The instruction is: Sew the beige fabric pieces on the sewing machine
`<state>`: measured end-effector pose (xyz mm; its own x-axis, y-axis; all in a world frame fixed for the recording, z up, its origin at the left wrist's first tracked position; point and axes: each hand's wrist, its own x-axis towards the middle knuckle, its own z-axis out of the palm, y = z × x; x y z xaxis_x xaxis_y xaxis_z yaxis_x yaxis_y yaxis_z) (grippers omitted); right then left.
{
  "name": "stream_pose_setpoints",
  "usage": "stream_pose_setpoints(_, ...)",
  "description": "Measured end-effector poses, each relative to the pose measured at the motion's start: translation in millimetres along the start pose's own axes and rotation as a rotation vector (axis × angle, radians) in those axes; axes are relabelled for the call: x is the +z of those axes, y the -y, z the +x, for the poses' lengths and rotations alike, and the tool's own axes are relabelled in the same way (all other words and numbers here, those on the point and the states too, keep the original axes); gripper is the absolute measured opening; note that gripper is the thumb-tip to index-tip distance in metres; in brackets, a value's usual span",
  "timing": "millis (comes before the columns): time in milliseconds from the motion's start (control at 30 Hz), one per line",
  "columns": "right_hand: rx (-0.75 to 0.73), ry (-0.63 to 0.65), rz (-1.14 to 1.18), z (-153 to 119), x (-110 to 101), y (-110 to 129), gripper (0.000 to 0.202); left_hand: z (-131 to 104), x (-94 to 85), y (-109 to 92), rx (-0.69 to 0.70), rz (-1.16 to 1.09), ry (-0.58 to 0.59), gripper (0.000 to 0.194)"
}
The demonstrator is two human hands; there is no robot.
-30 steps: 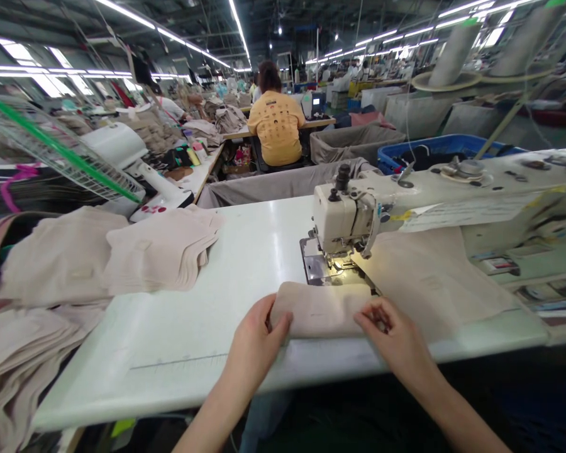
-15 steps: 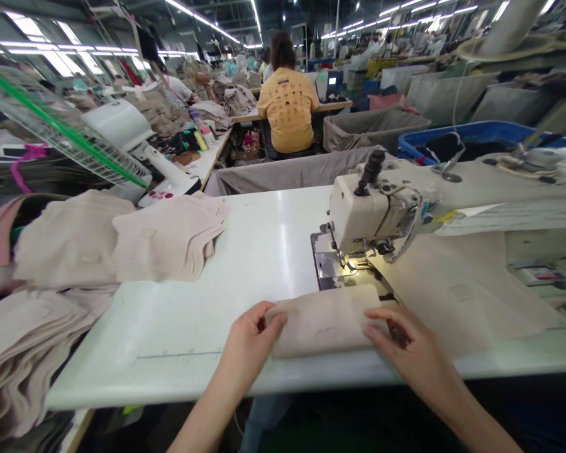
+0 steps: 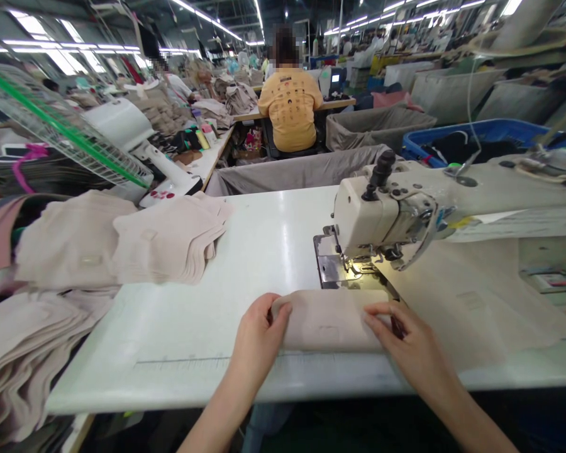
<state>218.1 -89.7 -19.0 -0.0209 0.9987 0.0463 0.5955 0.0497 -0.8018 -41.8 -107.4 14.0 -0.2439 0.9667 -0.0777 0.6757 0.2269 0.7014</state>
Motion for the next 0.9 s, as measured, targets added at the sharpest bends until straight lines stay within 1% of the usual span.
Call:
stream_pose_setpoints(133, -0.027, 0.014, -0.018, -1, 1, -4, 0.024, -4, 2.8, 3, 0.018, -0.003, -0.027, 0.024)
stream_pose_setpoints(233, -0.046, 0.032, -0.033, 0, 1, -9, 0.025, -8, 6.2, 7, 0.022, -0.030, -0.097, 0.039)
stream_pose_setpoints(300, -0.052, 0.042, -0.045, 0, 0, -12, 0.025, -12, 8.4, 11, 0.036, -0.052, -0.133, 0.045)
stream_pose_setpoints(367, -0.045, 0.049, -0.057, 1, -2, -13, 0.025, -16, 9.5, 13, 0.047, -0.082, -0.144, 0.039)
stream_pose_setpoints(467, -0.016, 0.034, -0.069, -1, -4, -11, 0.024, -21, 8.5, 13, 0.120, -0.064, -0.136, 0.015)
stream_pose_setpoints(500, -0.014, 0.029, -0.071, -1, -4, -11, 0.024, -21, 7.6, 13, 0.163, -0.045, -0.128, 0.013)
stream_pose_setpoints(600, -0.024, 0.027, -0.082, -2, -4, -9, 0.022, -21, 4.7, 12, 0.262, -0.022, -0.086, 0.019)
stream_pose_setpoints(700, -0.011, 0.033, -0.087, -1, -5, -9, 0.023, -19, 3.6, 14, 0.267, -0.037, -0.056, 0.023)
stream_pose_setpoints(900, 0.026, 0.038, -0.094, -3, -8, -2, 0.024, -18, 4.5, 19, 0.251, -0.054, -0.057, 0.025)
